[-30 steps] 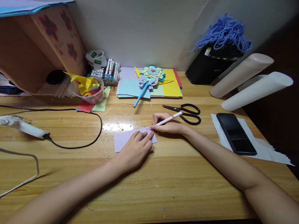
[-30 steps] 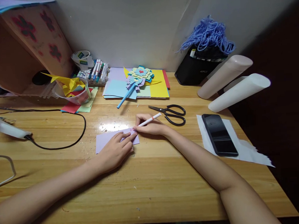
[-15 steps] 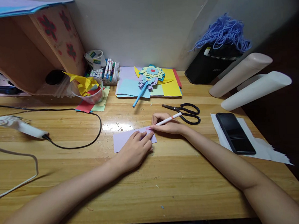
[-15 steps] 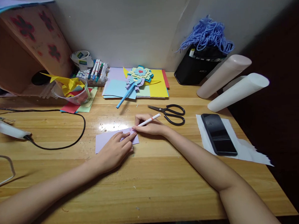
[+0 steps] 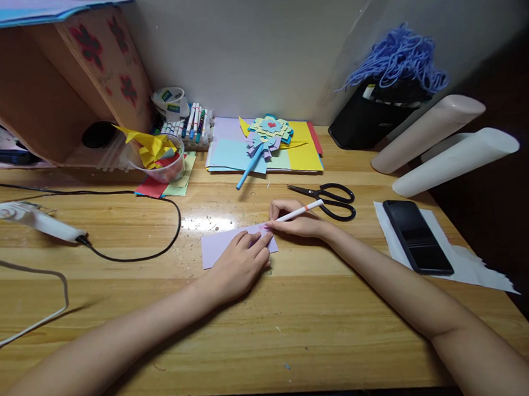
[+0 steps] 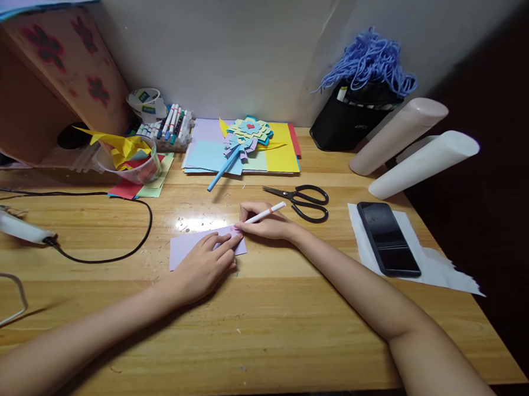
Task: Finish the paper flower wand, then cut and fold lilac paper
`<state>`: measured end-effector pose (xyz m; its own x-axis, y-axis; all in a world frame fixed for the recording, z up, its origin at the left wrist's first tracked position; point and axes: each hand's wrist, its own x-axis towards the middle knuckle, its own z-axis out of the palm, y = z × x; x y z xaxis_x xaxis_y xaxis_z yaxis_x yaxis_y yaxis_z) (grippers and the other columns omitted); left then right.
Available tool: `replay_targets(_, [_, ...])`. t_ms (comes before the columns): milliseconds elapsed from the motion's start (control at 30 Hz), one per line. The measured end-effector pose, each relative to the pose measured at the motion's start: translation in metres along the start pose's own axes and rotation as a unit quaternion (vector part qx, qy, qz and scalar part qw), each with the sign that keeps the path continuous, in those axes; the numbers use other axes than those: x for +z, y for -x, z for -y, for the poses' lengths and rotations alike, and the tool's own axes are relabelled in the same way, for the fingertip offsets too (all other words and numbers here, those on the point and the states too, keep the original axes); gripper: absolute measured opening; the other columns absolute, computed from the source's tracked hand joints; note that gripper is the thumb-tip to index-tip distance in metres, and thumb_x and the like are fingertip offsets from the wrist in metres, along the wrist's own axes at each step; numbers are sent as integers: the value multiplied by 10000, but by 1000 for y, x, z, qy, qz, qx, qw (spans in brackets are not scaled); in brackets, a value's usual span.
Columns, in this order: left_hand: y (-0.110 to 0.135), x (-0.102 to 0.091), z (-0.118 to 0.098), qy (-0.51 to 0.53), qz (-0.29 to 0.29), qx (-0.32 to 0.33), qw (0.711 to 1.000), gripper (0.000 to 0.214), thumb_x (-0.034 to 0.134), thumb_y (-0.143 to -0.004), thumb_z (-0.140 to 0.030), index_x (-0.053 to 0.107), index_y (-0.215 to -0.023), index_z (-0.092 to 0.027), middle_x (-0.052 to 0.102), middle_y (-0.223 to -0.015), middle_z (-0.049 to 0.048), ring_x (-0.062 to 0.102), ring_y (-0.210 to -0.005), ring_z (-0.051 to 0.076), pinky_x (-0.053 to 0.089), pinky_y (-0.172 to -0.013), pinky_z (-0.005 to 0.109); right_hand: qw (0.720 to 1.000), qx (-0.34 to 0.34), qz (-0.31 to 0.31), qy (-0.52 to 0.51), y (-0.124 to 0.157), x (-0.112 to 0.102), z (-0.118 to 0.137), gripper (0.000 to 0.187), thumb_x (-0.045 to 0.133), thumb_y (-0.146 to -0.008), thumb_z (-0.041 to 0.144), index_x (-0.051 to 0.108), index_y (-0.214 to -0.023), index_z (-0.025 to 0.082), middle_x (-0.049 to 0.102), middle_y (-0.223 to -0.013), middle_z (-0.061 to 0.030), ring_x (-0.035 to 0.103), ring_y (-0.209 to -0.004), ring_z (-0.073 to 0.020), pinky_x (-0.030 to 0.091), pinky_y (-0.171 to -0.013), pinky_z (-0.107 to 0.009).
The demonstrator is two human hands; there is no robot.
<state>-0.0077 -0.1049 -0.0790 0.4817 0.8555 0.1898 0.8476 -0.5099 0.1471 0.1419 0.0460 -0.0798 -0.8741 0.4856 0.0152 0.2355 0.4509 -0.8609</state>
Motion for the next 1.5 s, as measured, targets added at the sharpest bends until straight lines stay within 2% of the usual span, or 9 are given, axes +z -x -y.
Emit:
replay_targets(400, [-1, -2, -1, 4, 0, -7, 1000, 227, 357, -892, -236, 550, -862, -121, 493, -1234, 124, 463, -1000, 235, 415, -852, 397, 1000, -22, 17, 12, 2, 3, 1, 208, 587, -755, 321, 507, -641, 167, 554, -642, 4, 490, -581, -113, 343, -502, -212])
replay_targets(567, [-1, 0, 0, -3, 0, -1, 1000, 222, 367, -889, -239, 550, -858, -116, 459, -1278, 135, 453, -1017, 239, 406, -865, 397, 1000, -14, -6, 23, 2, 4, 2, 195, 588, -752, 297, 494, -636, 172, 536, -620, 13, 484, -570, -112, 344, -500, -212])
replay_targets(933, [0, 0, 0, 6, -7, -2, 1000, 209, 369, -886, -228, 547, -847, -124, 471, -1266, 140, 467, -996, 235, 420, -838, 414, 1000, -18, 8, 19, 2, 3, 1, 209, 589, -752, 316, 500, -635, 168, 543, -622, 9, 482, -562, -111, 339, -489, -211])
replay_targets(1067, [-1, -2, -1, -2, -3, -1, 1000, 201, 372, -884, -218, 547, -861, -120, 457, -1282, 135, 463, -1015, 240, 415, -851, 415, 1000, -15, -6, 23, 1, 2, 1, 204, 587, -752, 305, 491, -632, 171, 538, -620, 11, 479, -562, -111, 340, -492, -213])
replay_targets(1200, [-1, -3, -1, -3, 5, -2, 1000, 210, 365, -887, -219, 548, -865, -118, 461, -1277, 129, 464, -1014, 241, 413, -856, 405, 1000, -16, 13, 20, 2, 2, 2, 223, 587, -751, 333, 499, -627, 170, 542, -618, 8, 479, -562, -112, 341, -491, -214])
replay_targets(1333, [-1, -2, -1, 1, 1, -3, 1000, 203, 368, -885, -208, 548, -850, -121, 451, -1287, 127, 464, -1014, 236, 408, -862, 409, 1000, -13, -6, 27, 2, 3, 3, 206, 582, -751, 314, 491, -630, 173, 538, -614, 11, 478, -562, -112, 338, -491, -213])
replay_targets(1500, [-1, -1, -1, 17, -2, -7, 1000, 200, 374, -886, -218, 546, -865, -118, 462, -1272, 146, 462, -1023, 235, 407, -858, 409, 1000, -12, 11, 22, 1, 2, 2, 217, 586, -748, 320, 491, -620, 172, 533, -609, 13, 474, -556, -110, 338, -491, -213])
